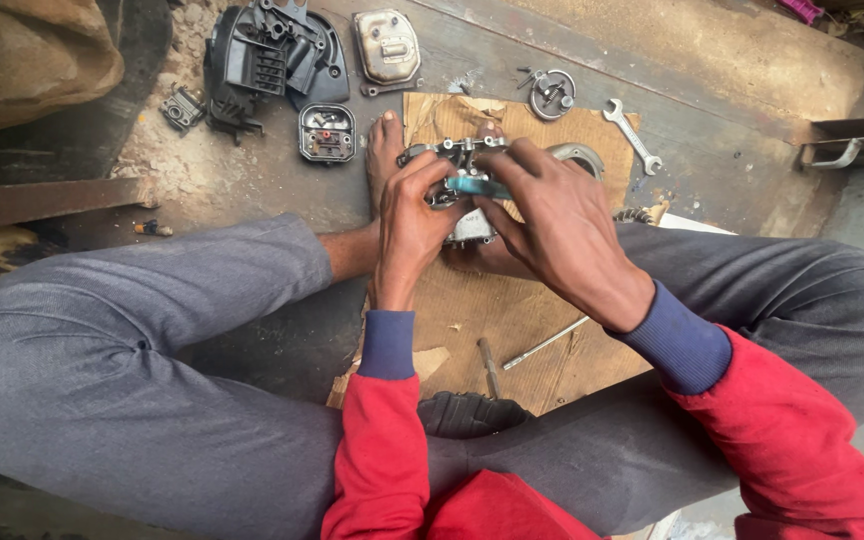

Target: The person sits on the ground with small engine components laid out on cardboard and uses a screwdriver to unscrew and remove parts from an engine housing, handling covers, fasteners and a flywheel while working on the assembly by hand.

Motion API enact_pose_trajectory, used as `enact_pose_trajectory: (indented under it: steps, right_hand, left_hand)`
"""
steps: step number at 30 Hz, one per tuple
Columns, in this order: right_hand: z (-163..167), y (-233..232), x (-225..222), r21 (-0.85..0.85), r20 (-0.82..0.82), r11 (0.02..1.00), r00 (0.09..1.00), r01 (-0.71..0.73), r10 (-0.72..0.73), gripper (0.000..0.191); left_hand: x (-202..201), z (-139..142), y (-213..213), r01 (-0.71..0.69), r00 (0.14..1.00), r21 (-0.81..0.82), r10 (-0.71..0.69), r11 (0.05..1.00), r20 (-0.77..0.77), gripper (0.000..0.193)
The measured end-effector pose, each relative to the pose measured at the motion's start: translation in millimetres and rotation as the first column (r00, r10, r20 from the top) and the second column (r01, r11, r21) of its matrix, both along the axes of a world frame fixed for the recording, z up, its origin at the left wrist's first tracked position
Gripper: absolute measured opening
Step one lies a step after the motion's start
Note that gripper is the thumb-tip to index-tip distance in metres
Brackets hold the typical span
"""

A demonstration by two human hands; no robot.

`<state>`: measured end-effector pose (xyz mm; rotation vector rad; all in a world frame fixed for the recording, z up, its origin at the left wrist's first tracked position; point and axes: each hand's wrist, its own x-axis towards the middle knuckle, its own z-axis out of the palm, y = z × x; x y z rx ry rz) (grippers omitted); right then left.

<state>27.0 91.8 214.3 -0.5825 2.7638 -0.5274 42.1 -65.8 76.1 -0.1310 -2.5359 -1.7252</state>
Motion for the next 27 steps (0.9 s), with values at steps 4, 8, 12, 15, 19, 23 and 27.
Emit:
enact_pose_trajectory:
  steps: [4,8,12,15,19,23,27]
  right_hand:
    - [-2,2,1,-0.152,-0.229,0.967,0.959,-0.205,0.167,0.042]
    - [-2,4,2,-0.19,-0.117,0.978,0.991,-0.085,0.064,0.023]
    - [1,3,1,-0.126,-0.188,0.992,0.982,-0.013,-0.011,0.034]
    - [3,2,0,-0.071,-0.135,0.997,0.991,-0.01,0.0,0.049]
    - [2,3,0,-0.13,-0.009,0.991,1.0,-0.026,0.025,0.048]
    - [-7,5,-2,-0.149,-0.137,0.98,0.984,-0.132,0.112,0.047]
    - [-15,7,-5,-0.286,-0.277,0.911,0.936,-0.296,0.218,0.034]
  left_hand:
    - [3,4,-8,0.148,0.987,0.044,-0.15,0.988,0.064,0.027]
    - [5,10,-9,0.158,0.987,-0.012,-0.157,0.987,0.022,0.026]
    - [5,13,-3,0.027,1.0,-0.047,-0.026,0.999,0.013,0.02]
    - [5,10,2,-0.04,0.999,-0.112,0.038,0.993,-0.023,0.017]
    - [5,5,4,-0.027,1.0,-0.021,0.027,0.999,0.013,0.022]
    - [4,0,-2,0.061,0.994,0.029,-0.063,0.998,0.09,0.029]
    - [1,-3,-6,0.089,0.996,-0.126,-0.089,0.988,0.004,0.024]
